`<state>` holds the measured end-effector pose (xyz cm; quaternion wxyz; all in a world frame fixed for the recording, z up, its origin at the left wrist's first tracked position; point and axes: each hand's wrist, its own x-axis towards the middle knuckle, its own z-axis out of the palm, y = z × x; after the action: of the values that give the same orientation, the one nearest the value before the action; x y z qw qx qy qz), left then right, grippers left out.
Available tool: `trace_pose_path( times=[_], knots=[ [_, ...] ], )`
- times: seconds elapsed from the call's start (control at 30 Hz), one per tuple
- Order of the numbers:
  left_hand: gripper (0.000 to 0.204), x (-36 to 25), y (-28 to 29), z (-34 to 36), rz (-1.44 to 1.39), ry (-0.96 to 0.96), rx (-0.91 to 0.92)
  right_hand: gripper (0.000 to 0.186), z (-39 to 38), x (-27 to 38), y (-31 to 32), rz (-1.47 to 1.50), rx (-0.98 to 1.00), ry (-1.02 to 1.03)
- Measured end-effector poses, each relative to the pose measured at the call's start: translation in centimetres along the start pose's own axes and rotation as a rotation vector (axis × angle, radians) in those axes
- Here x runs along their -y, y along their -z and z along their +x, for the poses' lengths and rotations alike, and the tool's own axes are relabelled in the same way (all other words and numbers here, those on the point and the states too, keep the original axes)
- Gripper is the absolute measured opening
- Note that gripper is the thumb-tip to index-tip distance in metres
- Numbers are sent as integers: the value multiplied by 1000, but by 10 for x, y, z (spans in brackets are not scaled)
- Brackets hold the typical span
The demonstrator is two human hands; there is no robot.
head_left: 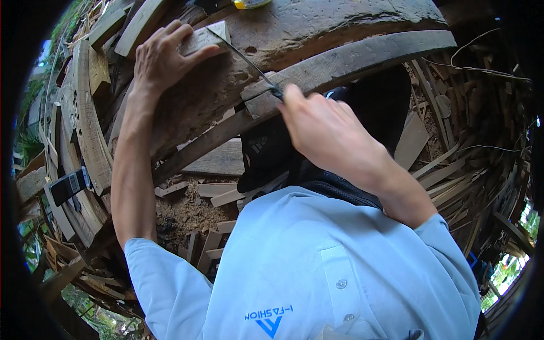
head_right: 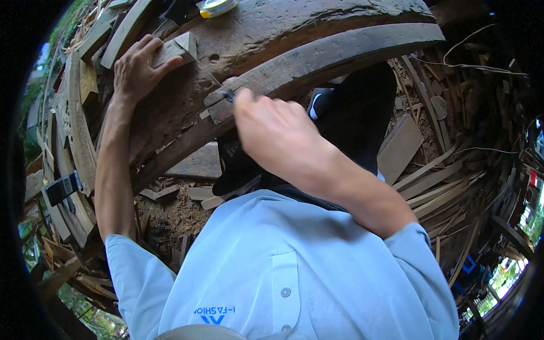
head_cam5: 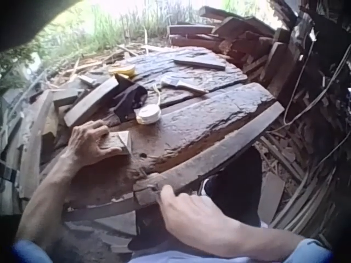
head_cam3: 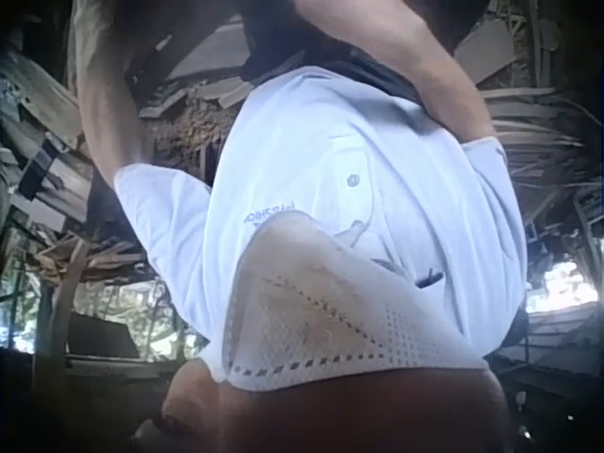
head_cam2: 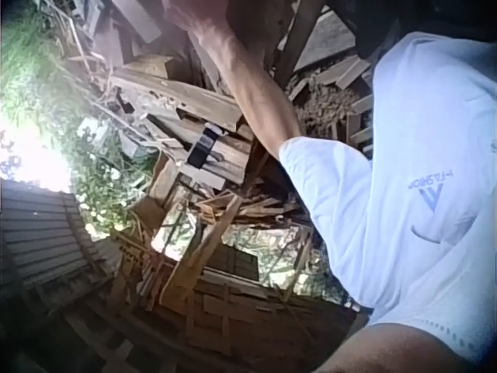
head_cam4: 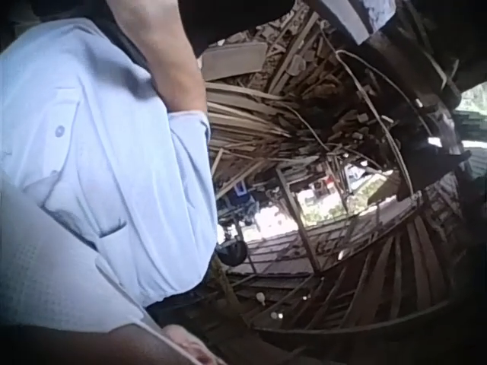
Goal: Sawing a small piece of wood and cleaning the workspace with a brush.
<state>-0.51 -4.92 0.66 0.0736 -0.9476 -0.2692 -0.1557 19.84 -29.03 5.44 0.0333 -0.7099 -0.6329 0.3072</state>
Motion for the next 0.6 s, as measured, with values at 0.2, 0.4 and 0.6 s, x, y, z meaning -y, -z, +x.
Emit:
trace_pose_path(
  times=[0.2,0.4,0.6],
  knots=[
    [76,-16,-4,3,-44,7,5,18,48,-11,8,-42,-250,427],
    [77,-6,1,3,-7,73,-8,13,-1,-6,11,21,-180,88],
    [79,-4,-7,3,-62,53,-32,17,33,4,15,-55,-180,204]
  ],
)
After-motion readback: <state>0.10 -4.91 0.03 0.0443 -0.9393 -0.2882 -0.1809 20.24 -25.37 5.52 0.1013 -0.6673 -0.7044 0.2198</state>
